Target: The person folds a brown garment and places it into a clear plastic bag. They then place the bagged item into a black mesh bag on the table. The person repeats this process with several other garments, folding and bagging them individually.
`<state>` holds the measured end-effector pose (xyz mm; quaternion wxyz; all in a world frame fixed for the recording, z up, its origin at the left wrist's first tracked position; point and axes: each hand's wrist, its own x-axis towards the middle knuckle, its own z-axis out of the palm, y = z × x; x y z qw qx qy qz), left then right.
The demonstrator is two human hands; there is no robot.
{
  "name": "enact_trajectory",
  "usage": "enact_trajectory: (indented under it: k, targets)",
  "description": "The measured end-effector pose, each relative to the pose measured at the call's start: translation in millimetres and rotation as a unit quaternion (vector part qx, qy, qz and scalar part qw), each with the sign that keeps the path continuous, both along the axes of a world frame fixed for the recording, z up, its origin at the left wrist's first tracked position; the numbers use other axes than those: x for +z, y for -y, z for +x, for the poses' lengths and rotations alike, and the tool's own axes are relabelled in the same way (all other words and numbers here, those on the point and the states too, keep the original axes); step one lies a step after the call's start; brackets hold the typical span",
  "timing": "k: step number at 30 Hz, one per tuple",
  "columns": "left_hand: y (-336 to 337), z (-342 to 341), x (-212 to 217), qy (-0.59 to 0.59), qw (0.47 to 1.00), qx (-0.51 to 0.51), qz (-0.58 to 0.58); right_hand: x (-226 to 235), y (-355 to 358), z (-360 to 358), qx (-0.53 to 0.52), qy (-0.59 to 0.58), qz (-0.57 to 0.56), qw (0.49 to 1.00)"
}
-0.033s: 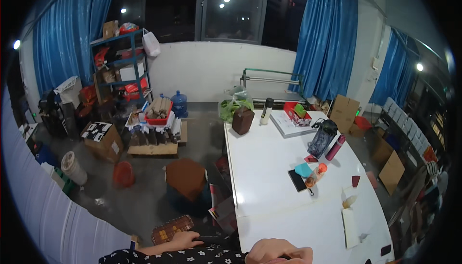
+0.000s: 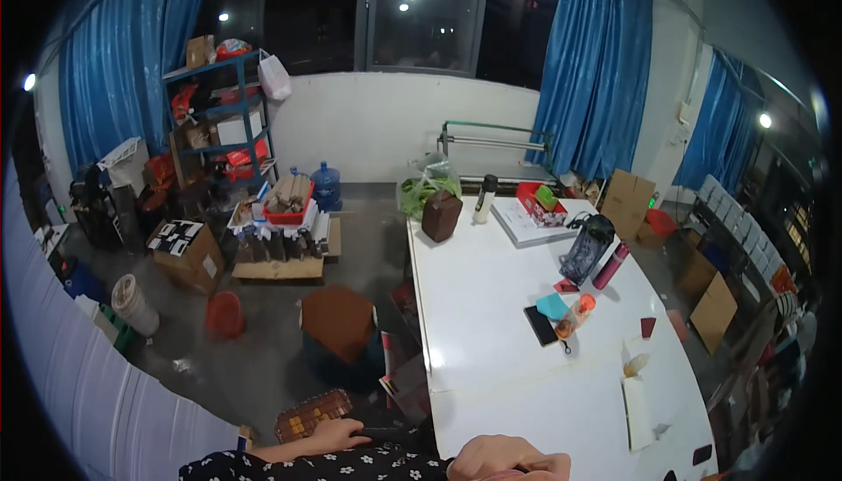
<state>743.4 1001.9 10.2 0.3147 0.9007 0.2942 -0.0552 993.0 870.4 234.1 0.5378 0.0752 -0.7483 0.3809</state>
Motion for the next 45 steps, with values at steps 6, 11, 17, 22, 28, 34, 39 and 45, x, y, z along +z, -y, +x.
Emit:
enact_trajectory:
  k: [6, 11, 17, 22, 28, 34, 39, 45]
  targets:
    - [10, 19, 6, -0.026, 0.999, -0.013, -0.013, -4, 31, 37, -0.093, 0.003, -0.070, 0.993]
    - [13, 39, -4, -0.058, 0.998, -0.030, -0.018, -20, 47, 85, -0.238, 0.098, -0.166, 0.952]
    - [15, 65, -2, -0.118, 0.991, -0.050, -0.039, -127, 38, 166, -0.483, -0.157, -0.342, 0.791]
    - [30, 62, -17, -0.133, 0.991, -0.008, -0.021, -234, 22, 358, -0.804, -0.198, -0.295, 0.477]
    - [41, 75, -10, -0.191, 0.978, 0.068, -0.057, -293, 14, 498, -0.876, -0.182, -0.295, 0.335]
    - [43, 76, -6, -0.217, 0.972, 0.080, -0.044, -366, -3, 550, -0.888, -0.084, -0.376, 0.251]
    - [62, 60, -8, -0.185, 0.974, 0.125, -0.042, -353, -2, 525, -0.852, -0.076, -0.452, 0.252]
    - [57, 49, -15, -0.133, 0.988, 0.066, -0.029, -371, 37, 510, -0.835, -0.132, -0.439, 0.304]
